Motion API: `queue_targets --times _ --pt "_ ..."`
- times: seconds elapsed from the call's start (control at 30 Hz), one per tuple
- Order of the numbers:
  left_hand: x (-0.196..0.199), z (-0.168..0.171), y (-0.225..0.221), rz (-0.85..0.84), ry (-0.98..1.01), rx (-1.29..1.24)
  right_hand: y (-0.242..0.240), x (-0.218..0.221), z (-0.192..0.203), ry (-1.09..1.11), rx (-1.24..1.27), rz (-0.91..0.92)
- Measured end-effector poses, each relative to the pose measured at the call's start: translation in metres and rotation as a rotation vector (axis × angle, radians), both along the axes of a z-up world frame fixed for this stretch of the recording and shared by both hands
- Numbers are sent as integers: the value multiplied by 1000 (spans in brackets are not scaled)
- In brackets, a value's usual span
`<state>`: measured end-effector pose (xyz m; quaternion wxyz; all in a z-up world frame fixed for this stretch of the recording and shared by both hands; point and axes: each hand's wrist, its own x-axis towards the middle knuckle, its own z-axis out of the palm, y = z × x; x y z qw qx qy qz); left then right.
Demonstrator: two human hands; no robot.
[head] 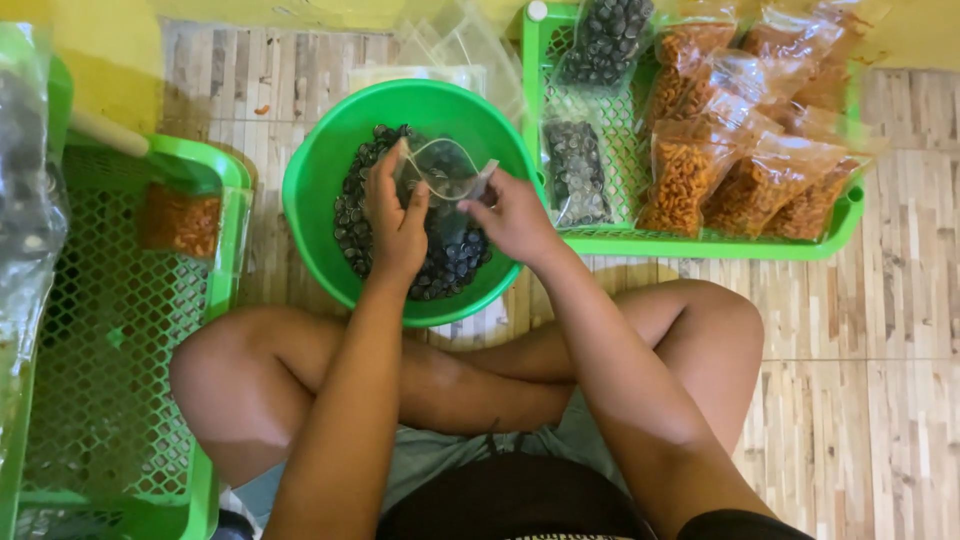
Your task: Manually scooping small black food items into plastic bags and placing them in a tray for packaging.
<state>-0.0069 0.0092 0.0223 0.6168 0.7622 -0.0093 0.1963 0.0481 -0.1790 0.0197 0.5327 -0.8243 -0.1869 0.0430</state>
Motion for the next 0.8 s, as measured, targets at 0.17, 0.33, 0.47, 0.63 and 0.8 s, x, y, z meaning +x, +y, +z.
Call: queue_targets --times 0.17,0.33,0.47,0.63,0.8 --pt "-4 9 -11 -67 94 -114 10 -11 10 47 63 -150" --pt "-15 60 -8 -54 315 370 14 -17 7 125 122 -224" --pt "-16 78 -8 -89 400 366 24 -24 13 232 261 -194" --pt "-4 68 12 -33 243 372 30 -26 43 213 342 -51" --pt "4 68 34 -63 -12 300 40 -25 74 -91 202 159"
